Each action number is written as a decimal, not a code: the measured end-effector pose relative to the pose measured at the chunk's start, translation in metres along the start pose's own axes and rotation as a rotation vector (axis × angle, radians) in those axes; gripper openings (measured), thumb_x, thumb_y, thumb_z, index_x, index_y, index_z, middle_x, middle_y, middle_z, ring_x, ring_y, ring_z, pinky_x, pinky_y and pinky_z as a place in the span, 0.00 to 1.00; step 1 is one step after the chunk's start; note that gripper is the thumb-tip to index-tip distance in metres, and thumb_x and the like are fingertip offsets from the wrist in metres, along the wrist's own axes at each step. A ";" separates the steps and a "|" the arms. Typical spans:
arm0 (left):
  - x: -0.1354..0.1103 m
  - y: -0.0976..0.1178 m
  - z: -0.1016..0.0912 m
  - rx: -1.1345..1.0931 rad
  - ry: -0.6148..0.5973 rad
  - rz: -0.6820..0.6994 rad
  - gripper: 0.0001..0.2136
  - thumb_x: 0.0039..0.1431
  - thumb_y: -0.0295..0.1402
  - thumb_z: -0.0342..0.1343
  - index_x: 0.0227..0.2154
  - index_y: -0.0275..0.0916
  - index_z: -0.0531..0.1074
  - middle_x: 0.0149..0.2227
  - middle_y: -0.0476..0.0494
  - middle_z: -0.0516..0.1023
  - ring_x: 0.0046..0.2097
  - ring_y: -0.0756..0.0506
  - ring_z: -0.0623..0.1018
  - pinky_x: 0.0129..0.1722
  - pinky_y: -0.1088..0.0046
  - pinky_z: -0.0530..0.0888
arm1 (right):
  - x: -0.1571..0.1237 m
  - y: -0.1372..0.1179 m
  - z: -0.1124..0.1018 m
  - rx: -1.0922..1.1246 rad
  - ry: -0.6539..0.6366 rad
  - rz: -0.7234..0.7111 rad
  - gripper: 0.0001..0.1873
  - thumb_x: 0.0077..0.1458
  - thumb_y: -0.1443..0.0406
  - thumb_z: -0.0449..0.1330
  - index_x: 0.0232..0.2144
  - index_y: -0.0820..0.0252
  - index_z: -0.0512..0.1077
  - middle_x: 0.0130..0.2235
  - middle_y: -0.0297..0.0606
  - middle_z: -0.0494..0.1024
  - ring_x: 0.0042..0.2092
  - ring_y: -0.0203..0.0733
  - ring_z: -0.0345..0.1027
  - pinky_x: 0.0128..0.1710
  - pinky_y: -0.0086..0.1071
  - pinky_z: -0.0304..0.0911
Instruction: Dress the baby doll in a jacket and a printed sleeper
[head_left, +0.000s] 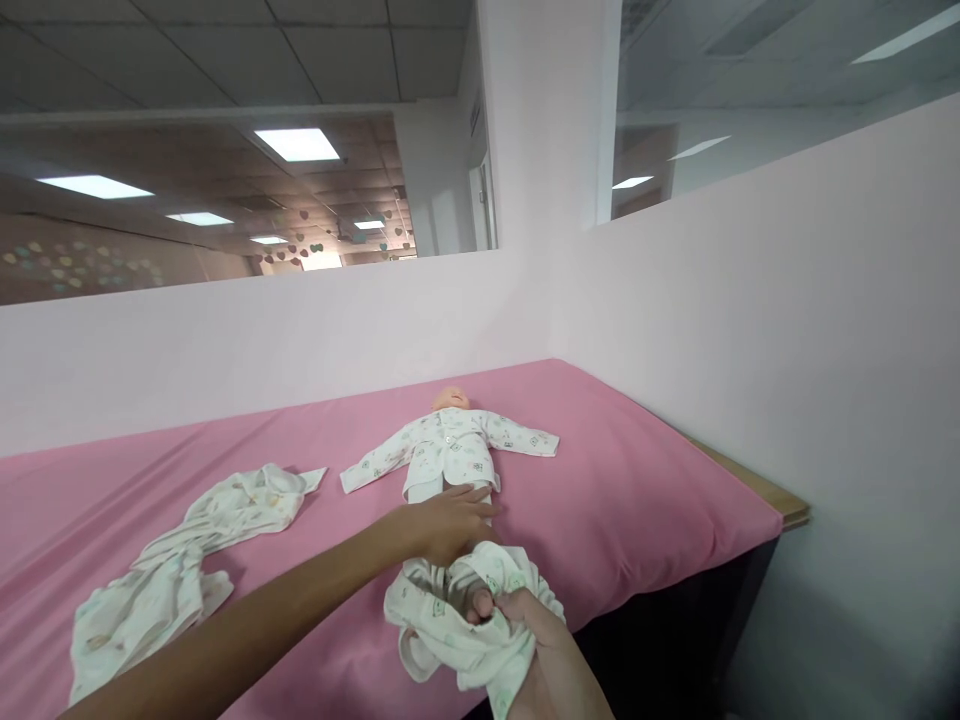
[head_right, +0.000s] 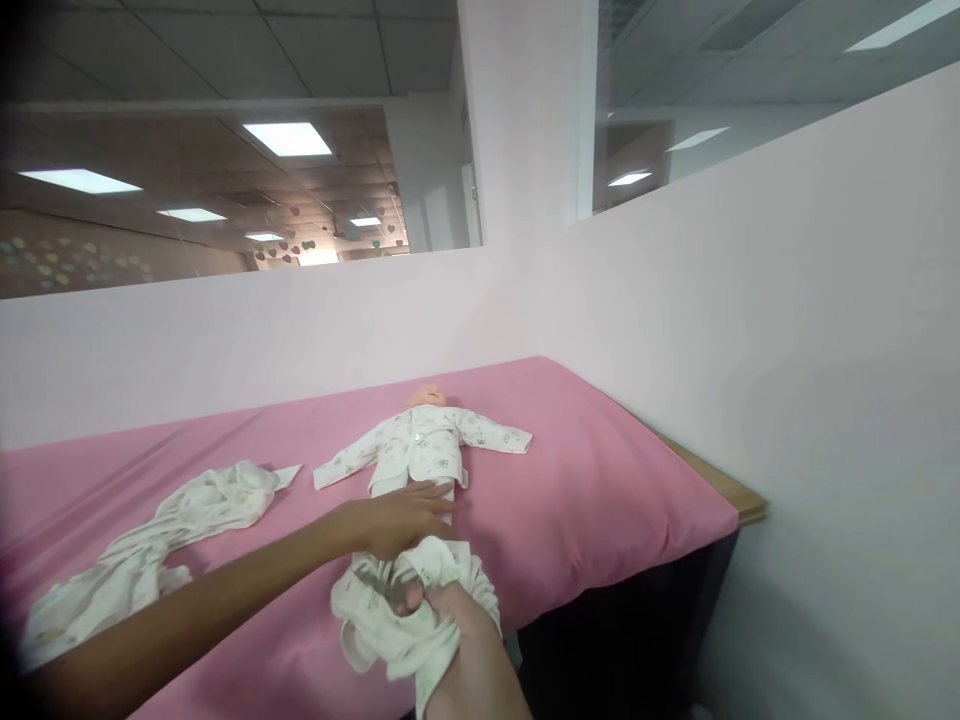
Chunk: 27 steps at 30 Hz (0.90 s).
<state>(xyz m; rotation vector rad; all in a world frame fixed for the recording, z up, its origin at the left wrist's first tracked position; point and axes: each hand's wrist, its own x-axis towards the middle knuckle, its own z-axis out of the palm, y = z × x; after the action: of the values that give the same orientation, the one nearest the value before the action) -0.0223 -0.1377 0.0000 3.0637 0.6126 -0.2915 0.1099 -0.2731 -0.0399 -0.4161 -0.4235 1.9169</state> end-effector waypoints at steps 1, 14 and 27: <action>0.001 0.001 0.003 0.034 -0.002 0.010 0.25 0.48 0.20 0.59 0.51 0.41 0.73 0.63 0.41 0.65 0.67 0.33 0.55 0.64 0.50 0.55 | -0.001 -0.002 0.000 0.026 -0.003 0.037 0.10 0.39 0.63 0.68 0.19 0.63 0.71 0.24 0.35 0.72 0.28 0.36 0.67 0.34 0.30 0.65; -0.014 0.000 -0.046 -0.576 0.355 -0.277 0.17 0.57 0.40 0.56 0.48 0.42 0.72 0.47 0.47 0.75 0.49 0.39 0.73 0.47 0.67 0.69 | -0.016 0.001 -0.033 -0.090 0.045 -0.001 0.15 0.47 0.53 0.66 0.22 0.58 0.75 0.30 0.40 0.76 0.37 0.48 0.72 0.41 0.39 0.67; 0.000 0.014 0.002 -0.049 0.331 -0.117 0.17 0.57 0.26 0.55 0.50 0.43 0.72 0.47 0.40 0.74 0.55 0.38 0.70 0.54 0.59 0.64 | 0.002 -0.015 -0.045 -0.130 0.113 -0.259 0.18 0.41 0.62 0.71 0.39 0.56 0.78 0.45 0.44 0.79 0.56 0.59 0.67 0.52 0.46 0.66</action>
<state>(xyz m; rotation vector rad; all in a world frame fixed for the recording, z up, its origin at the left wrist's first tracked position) -0.0172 -0.1503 -0.0023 3.0548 0.7964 0.2338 0.1426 -0.2615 -0.0723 -0.5259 -0.5040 1.6123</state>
